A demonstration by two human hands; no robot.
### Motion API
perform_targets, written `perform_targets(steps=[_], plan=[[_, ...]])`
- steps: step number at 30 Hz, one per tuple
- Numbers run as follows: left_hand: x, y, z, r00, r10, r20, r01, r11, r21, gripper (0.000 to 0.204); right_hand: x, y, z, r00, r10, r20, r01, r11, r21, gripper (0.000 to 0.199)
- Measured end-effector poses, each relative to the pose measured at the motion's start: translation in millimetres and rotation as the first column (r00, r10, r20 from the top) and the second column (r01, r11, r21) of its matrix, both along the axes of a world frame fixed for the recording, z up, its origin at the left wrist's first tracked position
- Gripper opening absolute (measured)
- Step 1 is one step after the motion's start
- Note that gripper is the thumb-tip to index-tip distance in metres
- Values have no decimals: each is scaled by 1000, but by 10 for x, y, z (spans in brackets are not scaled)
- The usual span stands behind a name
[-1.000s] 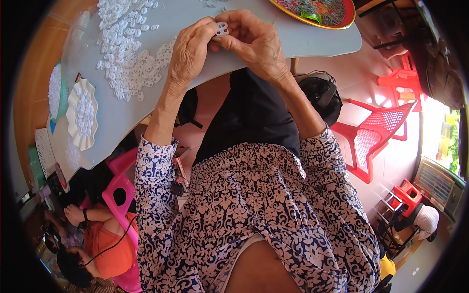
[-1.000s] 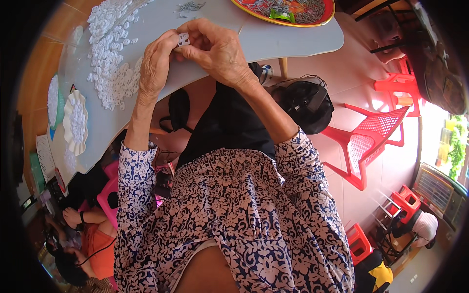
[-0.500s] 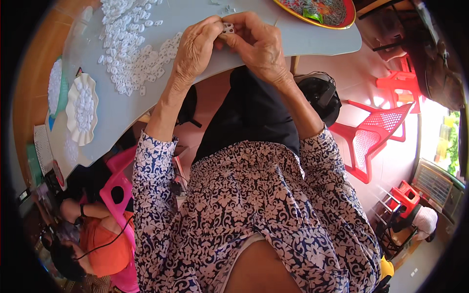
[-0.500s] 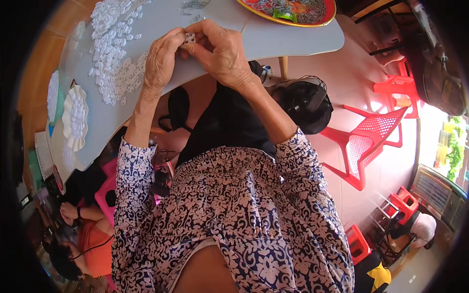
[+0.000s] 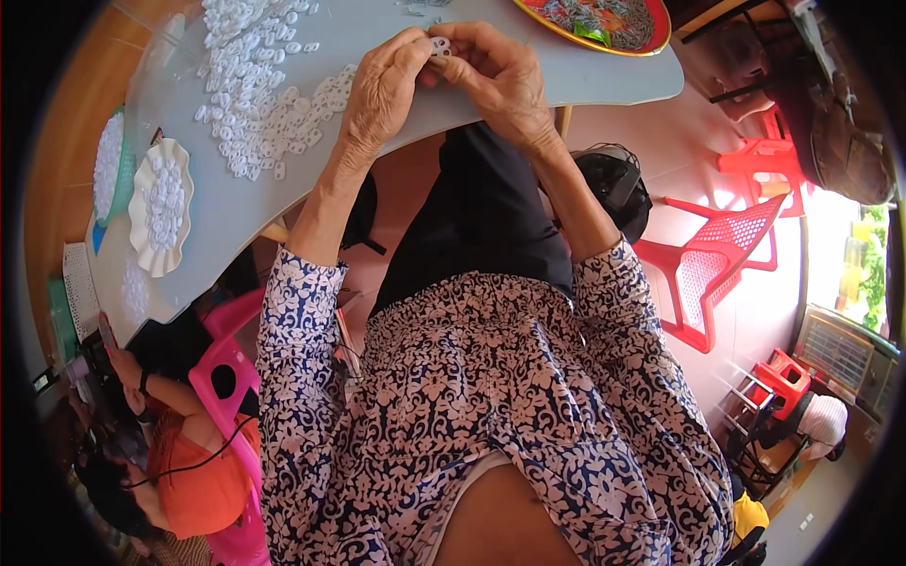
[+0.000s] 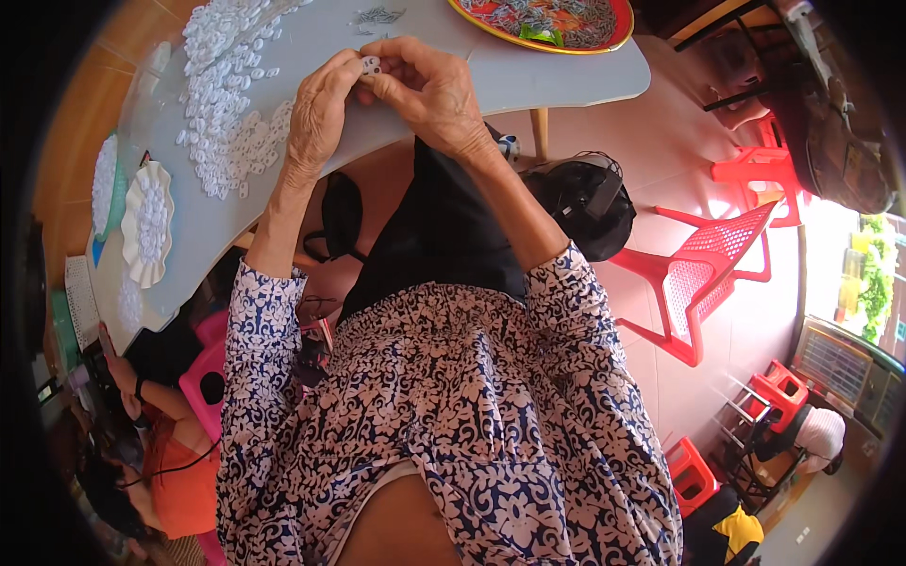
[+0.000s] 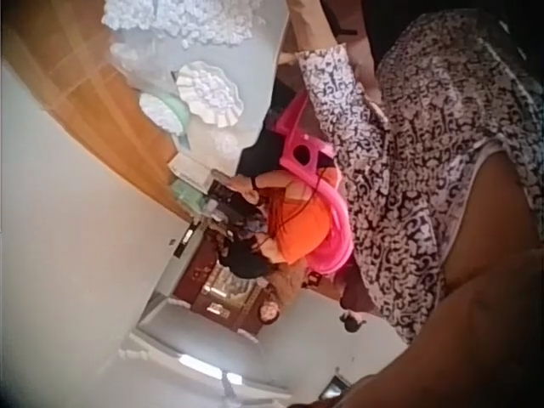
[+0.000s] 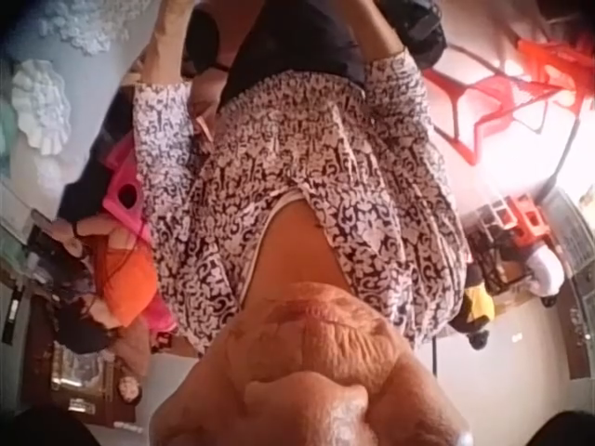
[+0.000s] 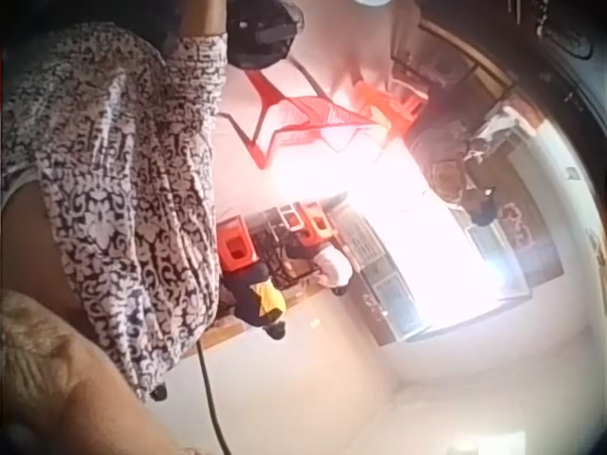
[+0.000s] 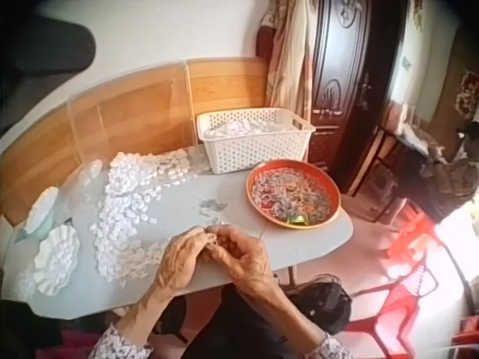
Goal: Assembling small white plastic components by inserting metal pins into them.
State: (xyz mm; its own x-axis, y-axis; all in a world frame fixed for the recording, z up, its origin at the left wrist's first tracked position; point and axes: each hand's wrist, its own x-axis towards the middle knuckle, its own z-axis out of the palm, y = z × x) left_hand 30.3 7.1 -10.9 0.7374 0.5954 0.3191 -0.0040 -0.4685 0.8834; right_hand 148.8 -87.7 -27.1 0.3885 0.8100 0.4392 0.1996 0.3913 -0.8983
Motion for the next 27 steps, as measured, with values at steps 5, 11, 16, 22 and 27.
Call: perform_targets(steps=[5, 11, 16, 22, 27], plan=[[-23, -19, 1, 999, 42, -19, -44, 996, -72, 31, -20, -33, 55, 999, 33, -31, -34, 999, -19, 24], [17, -21, -14, 998, 66, 4, -65, 994, -88, 29, 7, -28, 50, 994, 61, -91, -61, 998, 3, 25], [27, -39, 14, 998, 57, -5, -57, 993, -106, 29, 47, -29, 19, 991, 87, -100, -85, 996, 24, 26], [3, -5, 15, 999, 37, -19, -39, 991, -130, 30, -8, -69, 108, 983, 92, -156, -95, 995, -9, 27], [6, -36, 17, 998, 45, -32, -49, 989, -136, 30, 16, -78, 75, 994, 65, -92, -67, 998, -17, 26]])
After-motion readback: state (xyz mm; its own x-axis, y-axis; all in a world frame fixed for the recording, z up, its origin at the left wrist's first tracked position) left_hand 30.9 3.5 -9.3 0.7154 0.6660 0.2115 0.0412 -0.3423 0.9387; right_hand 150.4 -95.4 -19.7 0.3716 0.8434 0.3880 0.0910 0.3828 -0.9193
